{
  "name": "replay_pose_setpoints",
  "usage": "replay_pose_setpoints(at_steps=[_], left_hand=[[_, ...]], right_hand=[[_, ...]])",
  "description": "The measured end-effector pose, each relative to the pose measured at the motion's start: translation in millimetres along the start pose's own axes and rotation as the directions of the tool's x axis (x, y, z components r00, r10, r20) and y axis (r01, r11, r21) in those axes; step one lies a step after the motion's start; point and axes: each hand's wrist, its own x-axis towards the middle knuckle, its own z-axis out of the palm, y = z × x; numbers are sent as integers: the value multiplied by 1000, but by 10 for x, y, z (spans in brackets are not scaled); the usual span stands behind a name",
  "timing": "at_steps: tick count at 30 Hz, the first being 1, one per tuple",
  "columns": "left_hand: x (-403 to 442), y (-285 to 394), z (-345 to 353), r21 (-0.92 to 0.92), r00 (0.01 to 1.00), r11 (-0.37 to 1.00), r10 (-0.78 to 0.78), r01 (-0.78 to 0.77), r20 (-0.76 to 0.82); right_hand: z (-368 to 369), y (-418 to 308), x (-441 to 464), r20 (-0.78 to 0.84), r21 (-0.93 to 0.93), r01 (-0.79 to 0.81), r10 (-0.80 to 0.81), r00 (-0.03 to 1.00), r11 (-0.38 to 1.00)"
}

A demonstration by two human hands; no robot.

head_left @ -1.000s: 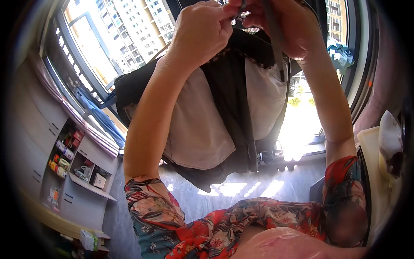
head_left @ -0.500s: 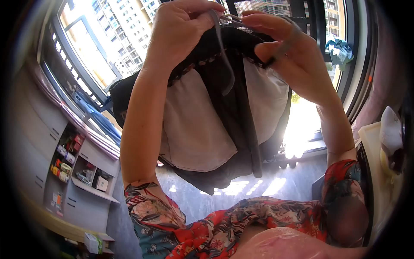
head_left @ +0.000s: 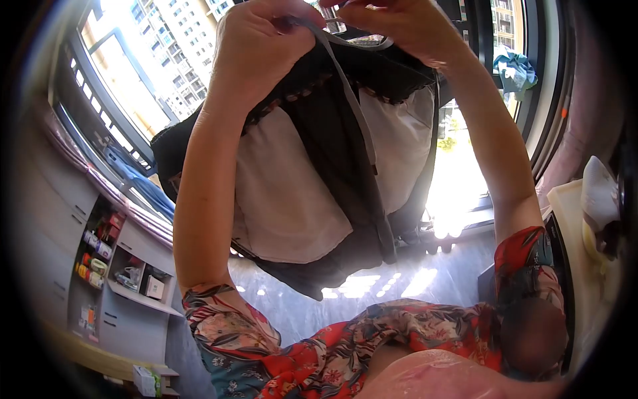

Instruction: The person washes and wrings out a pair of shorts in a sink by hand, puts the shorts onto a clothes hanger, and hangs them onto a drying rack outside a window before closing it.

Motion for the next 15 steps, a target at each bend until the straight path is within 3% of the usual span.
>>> replay_pose_setpoints(at_steps=[2,5,6,8,9,12,15], left_hand=[[-8,-35,-15,-3,1000,1000,-20,20,-21],[-40,-26,46,186,969,962,222,-199,-107],[-62,28,88,185,965,962,225,-199,-134],[-32,164,112,177,954,963,237,-205,-183],[-21,167,123,279,933,932,295,-233,-206],[35,117,159,514,854,810,456,-283,-249],[102,-5,108,594,796,760,519,-263,-312]], right_hand=[[103,-2,114,26,-158,131,-128,991,979],[180,87,181,13,-322,257,-267,964,911],[199,118,164,-6,-366,281,-304,953,887],[157,-57,195,42,-417,117,-110,993,901],[135,-118,202,59,-447,36,-11,998,894],[102,65,211,96,-241,48,-25,995,969],[106,23,304,177,26,-203,196,965,979]])
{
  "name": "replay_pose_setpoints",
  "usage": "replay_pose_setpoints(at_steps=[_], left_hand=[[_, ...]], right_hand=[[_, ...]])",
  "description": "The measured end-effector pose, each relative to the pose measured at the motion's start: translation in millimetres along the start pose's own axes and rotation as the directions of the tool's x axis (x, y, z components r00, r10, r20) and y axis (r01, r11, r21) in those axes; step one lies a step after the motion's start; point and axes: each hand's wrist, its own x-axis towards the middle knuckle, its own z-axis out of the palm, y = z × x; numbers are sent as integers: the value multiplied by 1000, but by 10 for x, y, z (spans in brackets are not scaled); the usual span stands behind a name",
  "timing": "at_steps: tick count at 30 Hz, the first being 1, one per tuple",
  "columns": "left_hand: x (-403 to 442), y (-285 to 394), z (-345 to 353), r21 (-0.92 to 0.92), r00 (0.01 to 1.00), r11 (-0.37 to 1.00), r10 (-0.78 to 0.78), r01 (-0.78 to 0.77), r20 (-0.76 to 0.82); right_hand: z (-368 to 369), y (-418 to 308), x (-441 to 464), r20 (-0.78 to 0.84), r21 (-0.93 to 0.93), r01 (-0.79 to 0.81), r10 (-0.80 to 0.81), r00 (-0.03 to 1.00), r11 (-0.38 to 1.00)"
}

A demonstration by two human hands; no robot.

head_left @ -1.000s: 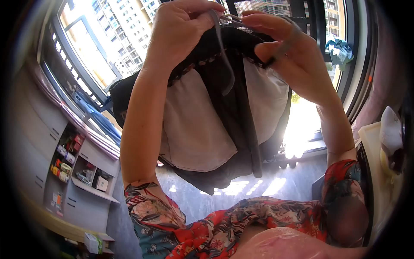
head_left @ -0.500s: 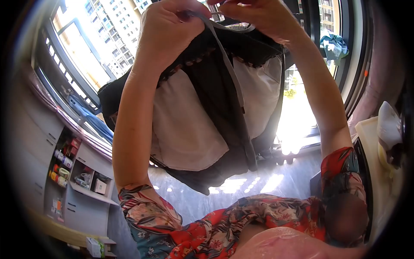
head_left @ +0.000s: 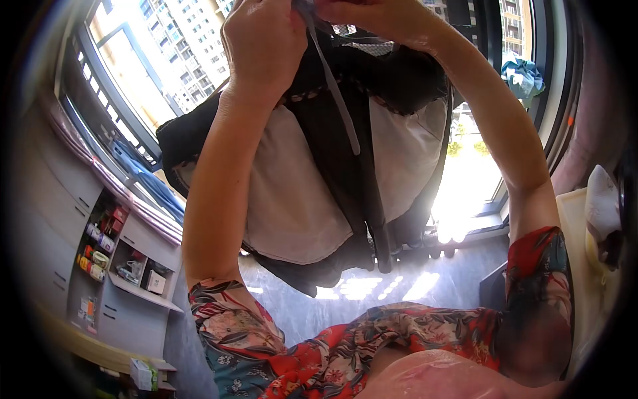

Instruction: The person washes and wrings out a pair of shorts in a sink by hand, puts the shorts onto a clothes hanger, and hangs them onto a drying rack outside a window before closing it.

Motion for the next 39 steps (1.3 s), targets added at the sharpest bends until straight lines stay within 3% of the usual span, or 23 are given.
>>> replay_pose_setpoints(at_steps=[3,6,9,12,15,16,19,20,22,25,26,29,30,32,33,35,36,39], left_hand=[[20,-17,11,2,998,998,-59,59,-33],[28,-30,11,-48,997,996,-71,69,-43],[26,-16,-18,-103,992,987,-124,121,-24],[34,-6,-34,-161,986,974,-167,162,-18],[35,-3,-34,-181,985,969,-172,166,-18],[41,-25,-30,-191,987,969,-163,157,-15],[41,-81,-49,-166,997,984,-70,64,-34],[29,-93,-61,-147,999,989,-29,23,-44],[-36,-49,-147,-22,995,995,-92,94,45],[-152,-71,-248,47,985,995,-95,89,146],[-183,-86,-276,48,981,996,-79,72,177],[-201,-78,-346,39,952,985,-172,168,252],[-167,-42,-355,-20,928,960,-265,280,262],[-74,51,-341,-132,848,862,-436,490,301],[-47,44,-302,-276,815,779,-468,563,341],[62,36,-224,-520,746,536,-505,665,434],[199,104,-199,-472,573,343,-625,812,530],[255,-26,-115,-498,521,223,-598,838,609]], right_hand=[[11,63,102,-59,262,136,-125,990,955],[-51,-50,153,84,-9,161,-160,984,987],[-75,-40,236,67,-87,267,-261,963,960],[-124,-321,97,-118,-208,-36,11,993,977],[-110,-192,187,-190,14,28,-25,981,1000],[-91,-284,166,-223,-11,-8,5,975,1000],[-116,2,331,-270,-70,316,-323,907,946],[-146,-5,301,-248,-275,285,-354,902,918],[-251,-63,172,-190,-639,194,-398,897,744],[-498,113,96,-182,-510,103,-224,958,854],[-551,240,90,-196,-445,128,-236,952,886],[-484,311,75,-159,-574,136,-273,949,808],[-443,123,-22,-239,-302,-186,114,964,935],[-440,117,-7,-265,-109,-98,66,962,989],[-441,118,-2,-280,-11,-50,45,959,999],[-433,21,-10,-239,57,8,6,971,998],[-402,-11,-18,-211,64,66,-51,976,996],[-278,-165,-68,-79,67,123,-117,990,990]])
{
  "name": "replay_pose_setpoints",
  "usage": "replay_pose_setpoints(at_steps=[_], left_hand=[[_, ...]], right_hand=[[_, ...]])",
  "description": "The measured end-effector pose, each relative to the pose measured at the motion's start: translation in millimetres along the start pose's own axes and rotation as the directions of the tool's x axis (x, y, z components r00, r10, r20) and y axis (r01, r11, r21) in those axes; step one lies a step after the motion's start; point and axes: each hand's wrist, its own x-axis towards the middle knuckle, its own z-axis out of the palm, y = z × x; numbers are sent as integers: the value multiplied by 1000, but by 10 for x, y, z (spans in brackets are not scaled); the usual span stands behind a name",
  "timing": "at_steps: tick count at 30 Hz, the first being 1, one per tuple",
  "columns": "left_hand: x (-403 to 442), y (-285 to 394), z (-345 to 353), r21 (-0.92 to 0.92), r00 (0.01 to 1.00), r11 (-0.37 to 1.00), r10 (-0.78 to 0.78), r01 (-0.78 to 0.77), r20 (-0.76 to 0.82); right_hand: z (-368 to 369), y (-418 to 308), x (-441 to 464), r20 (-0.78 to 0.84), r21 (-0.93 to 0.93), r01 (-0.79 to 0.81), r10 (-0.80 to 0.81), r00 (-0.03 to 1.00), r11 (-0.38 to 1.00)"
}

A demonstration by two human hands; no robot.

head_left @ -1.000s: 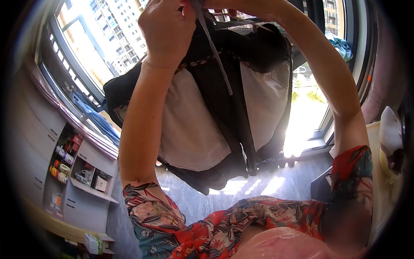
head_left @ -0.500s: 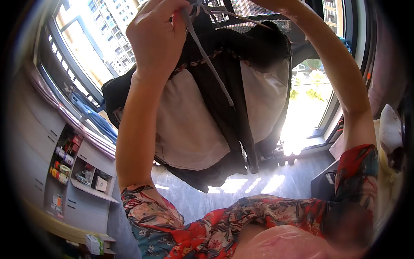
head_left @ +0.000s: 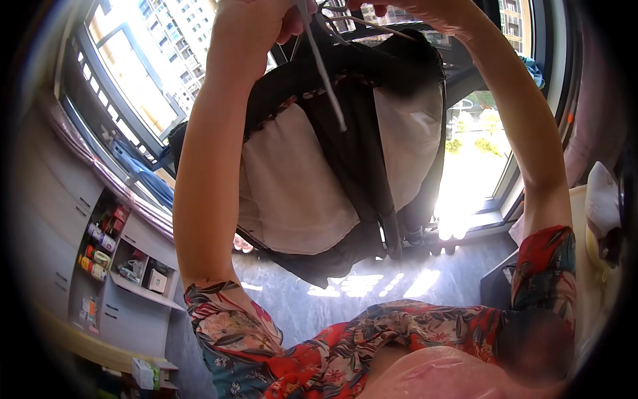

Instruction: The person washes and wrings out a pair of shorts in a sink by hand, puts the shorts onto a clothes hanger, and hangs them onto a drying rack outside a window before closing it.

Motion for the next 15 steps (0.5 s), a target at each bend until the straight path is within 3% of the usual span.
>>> replay_pose_setpoints(at_steps=[1,4,7,10,13,15], left_hand=[[116,-50,-88,53,997,999,-17,12,78],[237,-24,1,212,995,976,-58,40,81],[230,1,6,228,977,974,-38,-11,210],[307,-162,-50,448,886,792,238,-414,398],[183,-44,29,340,912,912,80,-230,402],[159,-16,13,479,908,831,69,-282,414]], right_hand=[[41,-48,-4,51,-4,0,1,999,1000],[122,-107,15,123,-45,23,-17,992,999],[129,-63,31,69,52,73,-76,995,996],[140,-72,55,-2,46,45,-45,999,998],[161,-70,87,-58,42,40,-38,998,998],[163,-67,102,-72,76,35,-29,997,996]])
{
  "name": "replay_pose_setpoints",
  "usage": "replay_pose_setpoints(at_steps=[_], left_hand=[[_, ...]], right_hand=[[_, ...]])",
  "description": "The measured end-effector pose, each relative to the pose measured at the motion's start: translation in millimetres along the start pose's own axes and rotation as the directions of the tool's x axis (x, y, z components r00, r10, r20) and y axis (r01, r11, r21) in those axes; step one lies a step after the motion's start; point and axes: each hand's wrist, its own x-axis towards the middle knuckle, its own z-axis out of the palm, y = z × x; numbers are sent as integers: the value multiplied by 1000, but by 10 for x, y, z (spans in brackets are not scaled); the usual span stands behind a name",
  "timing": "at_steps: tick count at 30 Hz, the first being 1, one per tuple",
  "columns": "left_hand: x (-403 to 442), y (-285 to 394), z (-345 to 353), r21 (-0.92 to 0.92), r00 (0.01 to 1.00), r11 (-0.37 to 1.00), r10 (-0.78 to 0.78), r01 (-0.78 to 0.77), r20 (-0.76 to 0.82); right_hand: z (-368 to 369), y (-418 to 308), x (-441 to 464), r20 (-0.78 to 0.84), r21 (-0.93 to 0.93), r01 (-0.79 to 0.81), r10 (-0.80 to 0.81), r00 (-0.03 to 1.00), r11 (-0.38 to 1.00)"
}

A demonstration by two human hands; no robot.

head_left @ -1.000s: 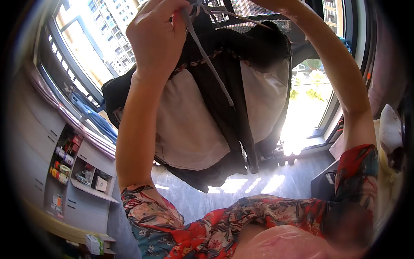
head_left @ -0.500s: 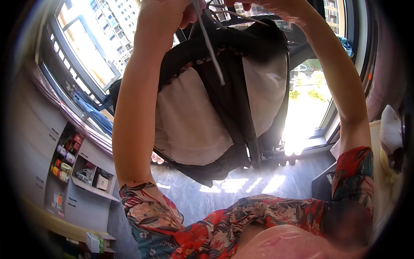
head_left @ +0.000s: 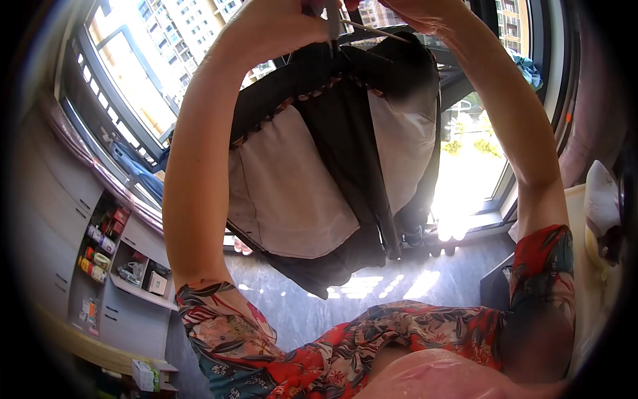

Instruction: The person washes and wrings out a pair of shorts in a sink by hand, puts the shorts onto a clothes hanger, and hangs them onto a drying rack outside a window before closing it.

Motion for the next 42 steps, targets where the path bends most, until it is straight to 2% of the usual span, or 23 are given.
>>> replay_pose_setpoints(at_steps=[2,4,5,6,7,9,10,13,15,17,18,20,21,23,24,26,29,31,33,36,39,41,42], left_hand=[[3,20,-5,167,1000,986,-13,16,-23],[17,48,6,325,996,944,-23,50,-88],[12,35,-4,251,995,967,-24,47,-94],[1,10,-24,175,995,984,-26,43,-98],[-7,-4,-39,97,995,995,-27,37,-100],[-24,-22,-83,-132,982,983,-143,127,-123],[-29,-17,-93,-243,971,956,-202,167,-127],[-29,-71,-120,-336,968,930,-207,149,-142],[-29,-72,-166,-294,978,944,-185,149,-99],[-34,-54,-189,-258,977,951,-196,169,-80],[-39,-27,-187,-241,973,952,-214,189,-82],[-60,58,-191,-209,970,958,-222,197,-99],[-98,130,-185,-194,972,964,-209,185,-110],[-101,120,-186,-217,976,962,-192,166,-107],[-77,22,-199,-257,977,953,-190,161,-94],[-49,-68,-208,-349,982,926,-179,146,-64],[-49,-119,-203,-442,987,886,-159,139,-7],[-24,-121,-225,-422,988,894,-150,151,38],[7,-135,-226,-409,989,903,-145,134,4],[-40,-115,-233,-443,991,889,-133,112,-18],[-72,-88,-197,-456,992,887,-113,75,-58],[-84,-119,-158,-439,993,898,-84,39,-82],[-84,-107,-140,-323,987,945,-101,57,-122]], right_hand=[[2,-1,-3,0,56,-34,34,999,998],[-7,64,-8,39,-59,78,-76,996,995],[-22,90,-16,62,-116,135,-129,990,984],[-44,82,-39,65,-363,166,-153,986,917],[-65,76,-61,68,-587,183,-178,982,789],[-43,137,-142,-6,-701,89,-131,991,707],[-60,148,-188,13,-723,96,-126,992,684],[-40,-23,-378,148,-649,86,15,989,756],[-25,-250,-545,214,-397,-144,244,946,907],[-19,-376,-580,257,-366,-261,367,894,893],[-15,-407,-582,239,-465,-245,387,891,851],[20,-346,-623,188,-526,-103,233,954,844],[62,-206,-697,145,-498,26,54,988,867],[102,-171,-774,-37,-340,176,-200,979,924],[121,-224,-807,-176,-197,214,-250,952,957],[111,-231,-800,-328,-39,238,-238,914,970],[-11,16,-606,-361,18,142,-126,924,990],[48,221,-372,-255,-287,100,-176,951,953],[97,382,-215,-127,-442,48,-116,985,896],[229,362,-88,-80,-586,144,-234,969,797],[260,345,-47,-132,-501,66,-152,979,863],[285,356,-62,-154,-438,81,-164,974,895],[294,362,-70,-166,-406,89,-169,971,910]])
